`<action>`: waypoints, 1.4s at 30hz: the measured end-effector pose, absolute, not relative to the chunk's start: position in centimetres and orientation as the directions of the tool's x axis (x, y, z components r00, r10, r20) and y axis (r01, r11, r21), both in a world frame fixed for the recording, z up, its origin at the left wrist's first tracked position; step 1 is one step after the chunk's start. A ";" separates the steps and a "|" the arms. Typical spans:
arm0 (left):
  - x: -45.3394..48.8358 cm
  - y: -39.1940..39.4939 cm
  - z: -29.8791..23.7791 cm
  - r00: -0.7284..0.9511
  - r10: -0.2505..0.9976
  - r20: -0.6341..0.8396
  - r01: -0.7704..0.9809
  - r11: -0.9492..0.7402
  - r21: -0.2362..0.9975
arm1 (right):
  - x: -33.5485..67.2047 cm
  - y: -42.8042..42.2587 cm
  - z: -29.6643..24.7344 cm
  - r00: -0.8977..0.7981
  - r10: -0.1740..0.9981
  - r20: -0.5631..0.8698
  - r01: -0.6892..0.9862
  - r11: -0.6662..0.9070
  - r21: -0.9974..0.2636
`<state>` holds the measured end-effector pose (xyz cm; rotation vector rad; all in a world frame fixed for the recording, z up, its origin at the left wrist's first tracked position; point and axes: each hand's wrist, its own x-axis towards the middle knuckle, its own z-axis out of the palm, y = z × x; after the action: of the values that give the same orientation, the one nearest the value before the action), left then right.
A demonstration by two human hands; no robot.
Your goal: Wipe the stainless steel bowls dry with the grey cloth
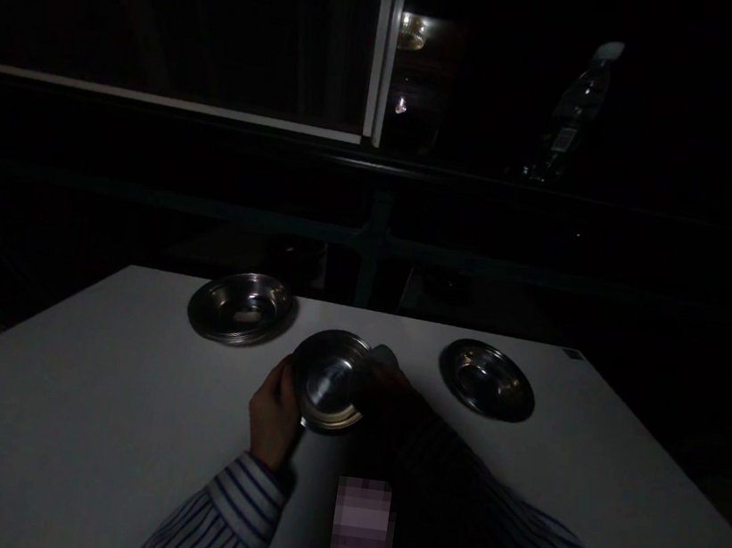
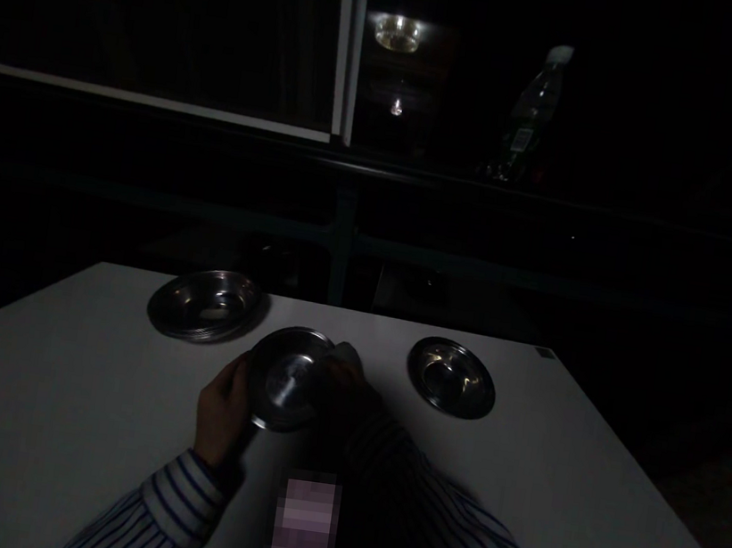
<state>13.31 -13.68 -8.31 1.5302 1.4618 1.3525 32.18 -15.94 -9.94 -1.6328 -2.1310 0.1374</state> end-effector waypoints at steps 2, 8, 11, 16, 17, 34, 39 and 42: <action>13.4 -13.7 -8.4 -0.138 0.958 0.252 0.317 -0.198 0.928 | 32.6 -14.1 -9.1 -0.232 0.936 0.265 0.909 0.306 -0.284; 13.0 -13.4 -8.8 -0.175 0.962 0.208 0.327 -0.143 0.934 | 31.4 -11.7 -5.4 -0.314 0.932 0.183 0.916 0.348 -0.199; 12.8 -13.2 -9.1 -0.177 0.973 0.149 0.305 -0.090 0.948 | 32.2 -13.6 -4.7 -0.383 0.918 0.100 0.887 0.396 -0.236; 13.1 -13.1 -9.3 -0.123 0.981 0.147 0.261 -0.111 0.959 | 32.4 -13.9 -3.1 -0.277 0.960 -0.033 0.953 0.270 -0.137; 13.1 -13.1 -9.2 -0.117 0.982 0.147 0.252 -0.114 0.961 | 31.7 -13.1 -2.8 -0.265 0.963 -0.044 0.959 0.259 -0.117; 13.3 -12.9 -8.5 -0.138 0.985 0.105 0.180 -0.079 0.980 | 25.2 -9.2 -4.1 -0.429 0.903 0.012 0.902 0.429 -0.053; 12.9 -13.2 -7.3 -0.138 0.990 -0.006 0.110 0.021 0.994 | 22.9 -10.2 -5.1 -0.537 0.843 -0.029 0.841 0.533 -0.091; 12.6 -13.1 -6.9 -0.090 0.995 -0.042 0.053 0.047 0.998 | 22.5 -10.7 -6.1 -0.553 0.833 0.003 0.827 0.549 -0.119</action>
<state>12.61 -13.10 -6.88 1.1730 1.3363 1.2148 22.47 -10.71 -6.08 -1.4556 -2.7129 0.1600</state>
